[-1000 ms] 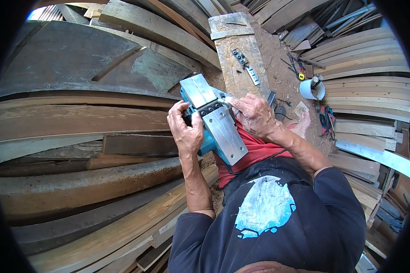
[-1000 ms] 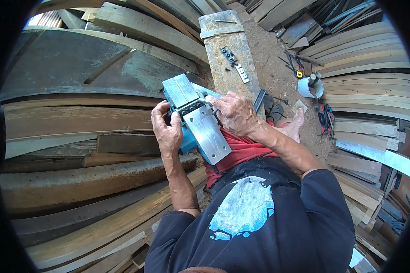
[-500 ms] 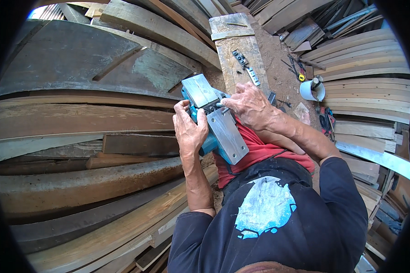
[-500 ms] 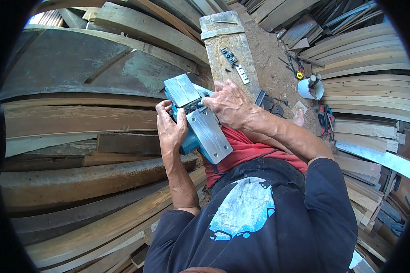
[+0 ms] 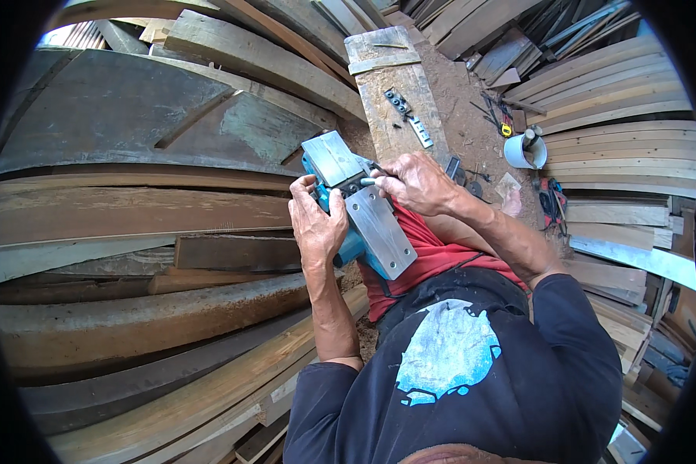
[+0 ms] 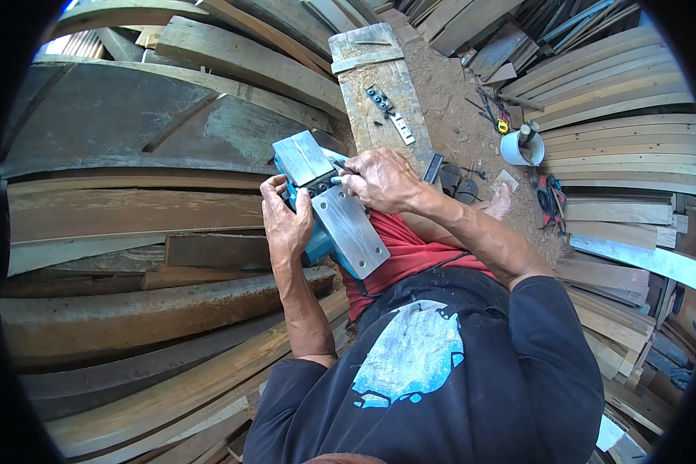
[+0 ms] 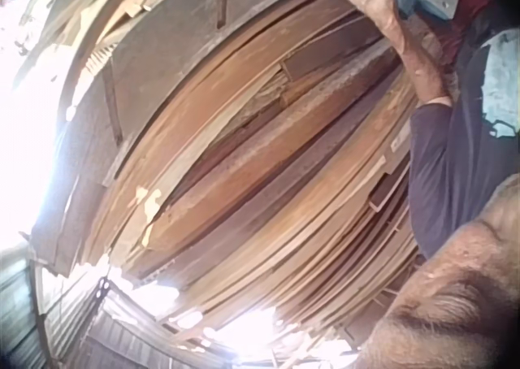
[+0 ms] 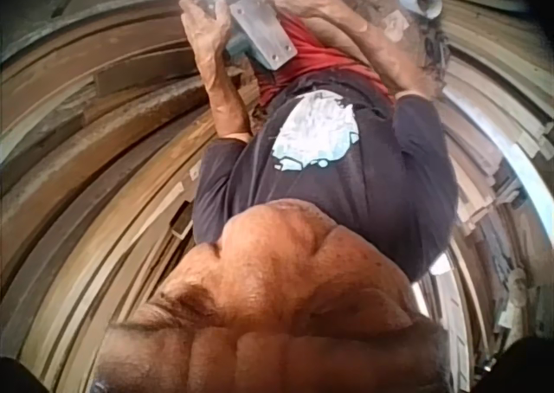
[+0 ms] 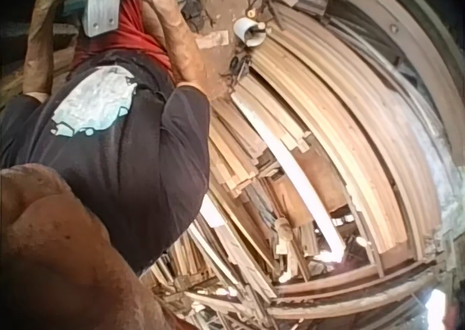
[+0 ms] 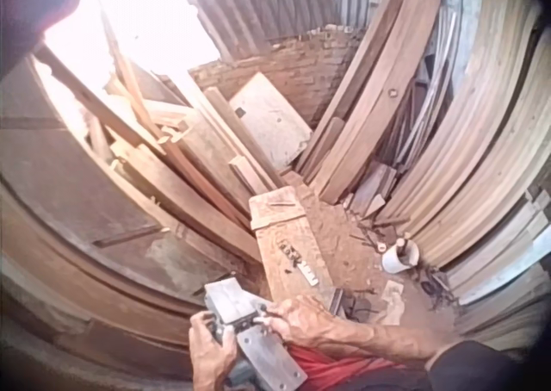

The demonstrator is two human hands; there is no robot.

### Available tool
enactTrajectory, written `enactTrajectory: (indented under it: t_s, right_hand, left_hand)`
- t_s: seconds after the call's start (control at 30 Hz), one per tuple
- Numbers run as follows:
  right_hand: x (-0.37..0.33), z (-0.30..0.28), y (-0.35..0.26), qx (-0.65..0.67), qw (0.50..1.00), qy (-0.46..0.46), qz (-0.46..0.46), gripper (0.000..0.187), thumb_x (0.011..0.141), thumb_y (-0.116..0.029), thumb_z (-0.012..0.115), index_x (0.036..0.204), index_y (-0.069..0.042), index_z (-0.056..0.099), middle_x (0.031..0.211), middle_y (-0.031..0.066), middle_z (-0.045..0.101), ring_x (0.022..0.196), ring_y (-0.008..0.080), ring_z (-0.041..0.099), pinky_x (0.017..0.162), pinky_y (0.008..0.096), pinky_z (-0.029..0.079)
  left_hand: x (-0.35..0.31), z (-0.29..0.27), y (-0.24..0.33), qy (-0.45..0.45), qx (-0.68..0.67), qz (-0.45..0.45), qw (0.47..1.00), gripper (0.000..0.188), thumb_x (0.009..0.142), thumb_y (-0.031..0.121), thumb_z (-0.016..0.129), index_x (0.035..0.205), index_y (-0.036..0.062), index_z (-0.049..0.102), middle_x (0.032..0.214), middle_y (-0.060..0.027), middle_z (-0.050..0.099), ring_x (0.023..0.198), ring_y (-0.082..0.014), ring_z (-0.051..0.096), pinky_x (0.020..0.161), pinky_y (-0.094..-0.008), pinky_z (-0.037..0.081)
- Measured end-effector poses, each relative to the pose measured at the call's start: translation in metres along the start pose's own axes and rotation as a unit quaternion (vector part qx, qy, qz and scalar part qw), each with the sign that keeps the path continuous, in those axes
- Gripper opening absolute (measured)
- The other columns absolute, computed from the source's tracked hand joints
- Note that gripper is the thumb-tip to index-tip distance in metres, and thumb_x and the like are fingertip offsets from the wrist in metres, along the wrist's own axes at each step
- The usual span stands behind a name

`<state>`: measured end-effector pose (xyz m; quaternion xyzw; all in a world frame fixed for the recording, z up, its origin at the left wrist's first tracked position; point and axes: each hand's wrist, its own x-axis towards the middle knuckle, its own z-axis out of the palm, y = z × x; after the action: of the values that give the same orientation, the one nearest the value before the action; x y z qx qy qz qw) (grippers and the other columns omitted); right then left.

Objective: The person maintains a hand planer by rubbing a metal bar against the blade and adjusting the screws on the tool.

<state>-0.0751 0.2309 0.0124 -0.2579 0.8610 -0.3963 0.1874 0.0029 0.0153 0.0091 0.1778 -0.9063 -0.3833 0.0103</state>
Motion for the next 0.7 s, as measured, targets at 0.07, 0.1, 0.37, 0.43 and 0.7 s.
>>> enactTrajectory:
  t_s: [0.07, 0.1, 0.37, 0.43, 0.7]
  right_hand:
    - [-0.005, -0.004, 0.004, 0.034, 0.999, 0.007, -0.006, 0.029, 0.1, -0.02, 0.064, 0.115, 0.001, 0.077, 0.088, 0.0178, 0.078, 0.08, 0.0325, 0.077, 0.074, 0.0428, 0.058]
    - [-0.008, -0.007, 0.005, 0.051, 0.998, 0.02, -0.012, 0.03, 0.1, -0.02, 0.064, 0.117, 0.001, 0.077, 0.087, 0.0179, 0.078, 0.077, 0.032, 0.075, 0.073, 0.0425, 0.057]
    - [-0.028, 0.002, 0.03, -0.04, 0.978, 0.184, -0.092, 0.031, 0.099, -0.014, 0.067, 0.128, -0.006, 0.075, 0.086, 0.0159, 0.073, 0.075, 0.0331, 0.064, 0.076, 0.0424, 0.053]
    - [-0.026, 0.015, 0.027, -0.012, 0.965, 0.224, -0.138, 0.039, 0.094, -0.009, 0.073, 0.132, -0.004, 0.072, 0.086, 0.0133, 0.073, 0.076, 0.0308, 0.064, 0.077, 0.0411, 0.053]
    - [-0.028, 0.028, 0.024, -0.033, 0.963, 0.204, -0.172, 0.038, 0.093, -0.005, 0.073, 0.131, 0.001, 0.072, 0.084, 0.01, 0.07, 0.077, 0.0272, 0.063, 0.08, 0.0396, 0.053]
  left_hand:
    - [0.0, -0.001, 0.001, 0.005, -0.004, 0.004, 1.0, 0.054, 0.094, 0.022, 0.073, 0.138, 0.0032, 0.048, 0.125, -0.0244, 0.064, 0.118, -0.0408, 0.059, 0.103, -0.0542, 0.048]
    - [-0.002, -0.001, 0.001, 0.009, -0.007, 0.007, 1.0, 0.054, 0.094, 0.023, 0.073, 0.139, 0.0033, 0.049, 0.125, -0.0244, 0.064, 0.118, -0.0406, 0.059, 0.103, -0.0541, 0.048]
    - [0.002, -0.001, -0.006, -0.002, -0.05, -0.023, 0.998, 0.053, 0.097, 0.026, 0.072, 0.139, 0.003, 0.05, 0.125, -0.0239, 0.065, 0.117, -0.0402, 0.061, 0.102, -0.054, 0.048]
    - [0.002, -0.002, -0.004, 0.005, -0.031, -0.016, 0.999, 0.052, 0.097, 0.025, 0.072, 0.139, 0.0031, 0.05, 0.126, -0.024, 0.065, 0.116, -0.0402, 0.061, 0.102, -0.0543, 0.048]
    - [0.002, -0.003, -0.005, -0.003, -0.026, -0.022, 0.999, 0.052, 0.096, 0.023, 0.072, 0.138, 0.0039, 0.049, 0.127, -0.0237, 0.065, 0.117, -0.0403, 0.06, 0.103, -0.0542, 0.047]
